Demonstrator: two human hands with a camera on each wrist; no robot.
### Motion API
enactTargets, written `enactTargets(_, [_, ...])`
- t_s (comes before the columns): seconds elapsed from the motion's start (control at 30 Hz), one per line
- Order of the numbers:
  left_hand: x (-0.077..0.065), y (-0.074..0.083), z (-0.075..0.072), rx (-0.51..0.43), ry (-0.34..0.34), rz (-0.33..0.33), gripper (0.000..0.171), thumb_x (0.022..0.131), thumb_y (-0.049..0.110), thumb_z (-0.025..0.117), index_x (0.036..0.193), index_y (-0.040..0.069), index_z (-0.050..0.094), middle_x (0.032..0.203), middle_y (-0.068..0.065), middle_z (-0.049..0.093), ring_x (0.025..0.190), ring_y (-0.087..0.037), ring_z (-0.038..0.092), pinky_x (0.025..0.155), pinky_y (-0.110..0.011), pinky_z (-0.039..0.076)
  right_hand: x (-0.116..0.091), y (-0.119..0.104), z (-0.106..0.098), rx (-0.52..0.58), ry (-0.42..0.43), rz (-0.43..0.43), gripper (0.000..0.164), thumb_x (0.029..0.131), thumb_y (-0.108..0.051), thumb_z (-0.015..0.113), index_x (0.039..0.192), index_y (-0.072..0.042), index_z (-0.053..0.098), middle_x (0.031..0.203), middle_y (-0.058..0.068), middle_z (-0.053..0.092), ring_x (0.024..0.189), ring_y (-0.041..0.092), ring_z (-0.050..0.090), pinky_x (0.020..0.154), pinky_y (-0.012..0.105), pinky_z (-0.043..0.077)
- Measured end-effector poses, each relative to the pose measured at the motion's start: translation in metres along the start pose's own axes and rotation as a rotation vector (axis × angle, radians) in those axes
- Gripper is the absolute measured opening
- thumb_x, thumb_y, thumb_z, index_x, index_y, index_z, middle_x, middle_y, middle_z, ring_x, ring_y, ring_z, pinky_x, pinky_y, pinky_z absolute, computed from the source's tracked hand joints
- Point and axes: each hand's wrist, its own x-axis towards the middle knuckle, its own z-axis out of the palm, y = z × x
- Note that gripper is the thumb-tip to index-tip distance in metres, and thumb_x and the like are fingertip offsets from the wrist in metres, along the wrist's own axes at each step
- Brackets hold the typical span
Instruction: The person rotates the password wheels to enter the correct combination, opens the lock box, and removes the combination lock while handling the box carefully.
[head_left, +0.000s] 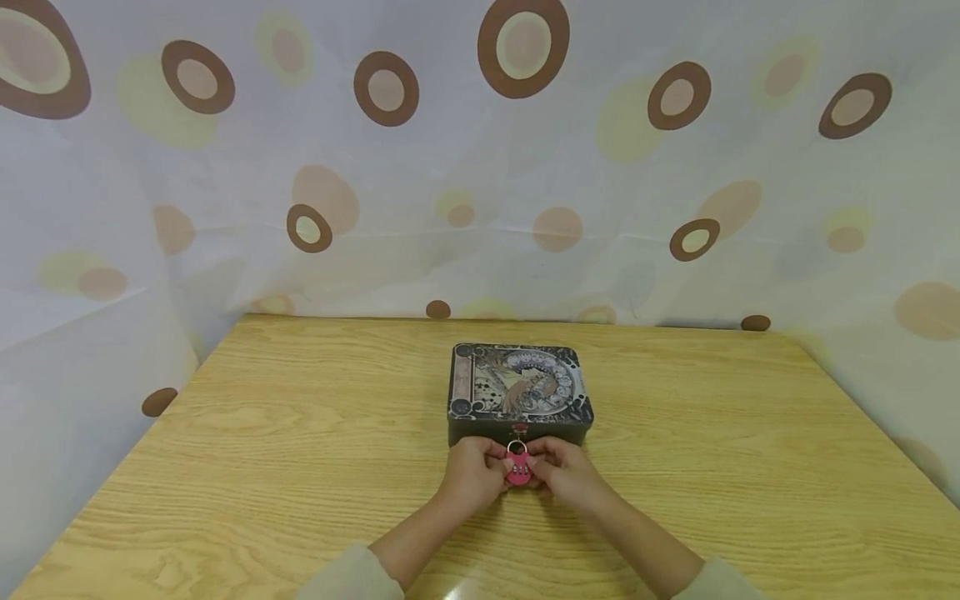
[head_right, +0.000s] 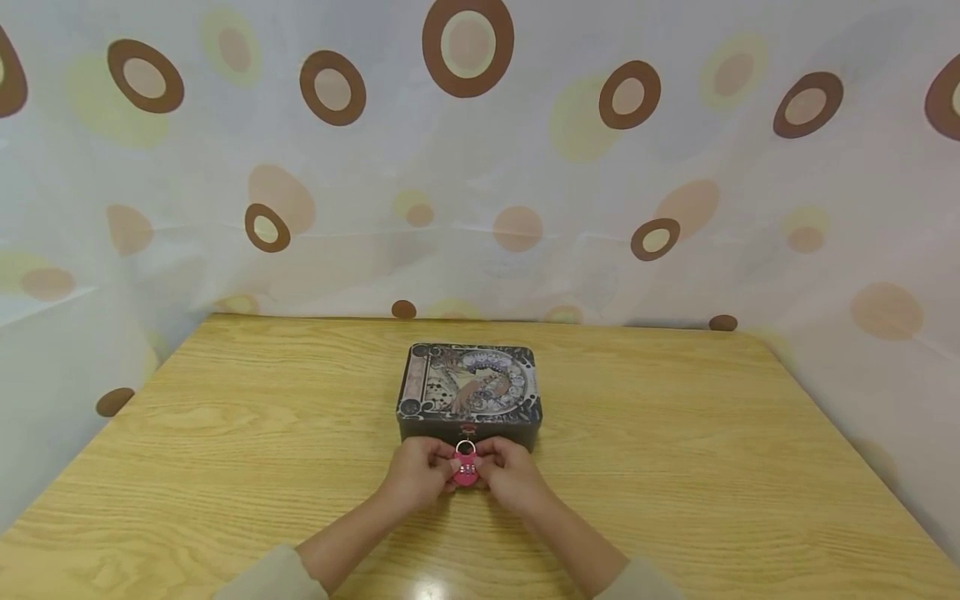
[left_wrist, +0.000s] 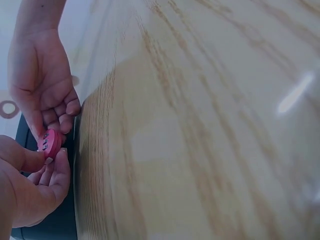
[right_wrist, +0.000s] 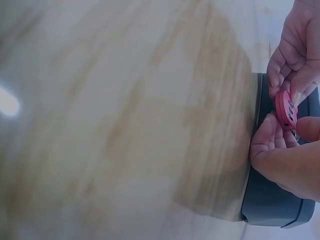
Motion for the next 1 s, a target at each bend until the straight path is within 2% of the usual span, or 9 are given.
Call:
enactTargets(0.23, [0.0002, 0.0006, 0.0003, -0.007, -0.005, -0.018, 0.007, 0.081, -0.008, 0.059, 0.081, -0.015, 0.062, 0.068, -0.019, 0.064, 0.054, -0.019, 0.063, 0.046, -0.021, 0.052, -0.0022, -0.0011, -0.0008, 0.004, 0.013, 0.027, 0.027, 0.09, -0.002, 0.048, 0.111, 0.015, 0.051, 0.086, 0.014, 0.062, 0.07, 0.011, 0.055, 0.058, 0.024, 0.049])
enactTargets(0.5, [0.0, 0.0013, 0.0009, 0.009, -0.006, -0.034, 0.007, 0.082, -0.008, 0.059, 0.081, -0.015, 0.062, 0.067, -0.019, 0.064, 0.053, -0.017, 0.062, 0.046, -0.02, 0.052, -0.0025, 0.0019, -0.0022, 0.024, 0.009, 0.024, 0.027, 0.09, -0.001, 0.049, 0.111, 0.016, 0.052, 0.086, 0.012, 0.062, 0.07, 0.011, 0.054, 0.059, 0.023, 0.049])
enactTargets(0.73, [0.0002, 0.0011, 0.0009, 0.002, -0.006, -0.038, 0.006, 0.081, -0.009, 0.059, 0.081, -0.014, 0.062, 0.067, -0.018, 0.064, 0.053, -0.016, 0.061, 0.046, -0.02, 0.052, -0.0014, 0.003, -0.0034, 0.028, -0.029, -0.009, 0.031, 0.087, -0.002, 0.054, 0.112, 0.016, 0.051, 0.091, 0.016, 0.06, 0.075, 0.012, 0.054, 0.06, 0.024, 0.05])
enactTargets(1.0, [-0.0008, 0.002, 0.0012, 0.011, 0.0, -0.034, 0.006, 0.081, -0.009, 0.059, 0.08, -0.013, 0.062, 0.065, -0.017, 0.064, 0.051, -0.012, 0.059, 0.045, -0.019, 0.05, -0.0012, 0.0026, -0.0026, 0.021, -0.026, -0.039, 0.027, 0.087, 0.001, 0.053, 0.109, 0.016, 0.052, 0.089, 0.016, 0.061, 0.073, 0.011, 0.053, 0.059, 0.022, 0.049])
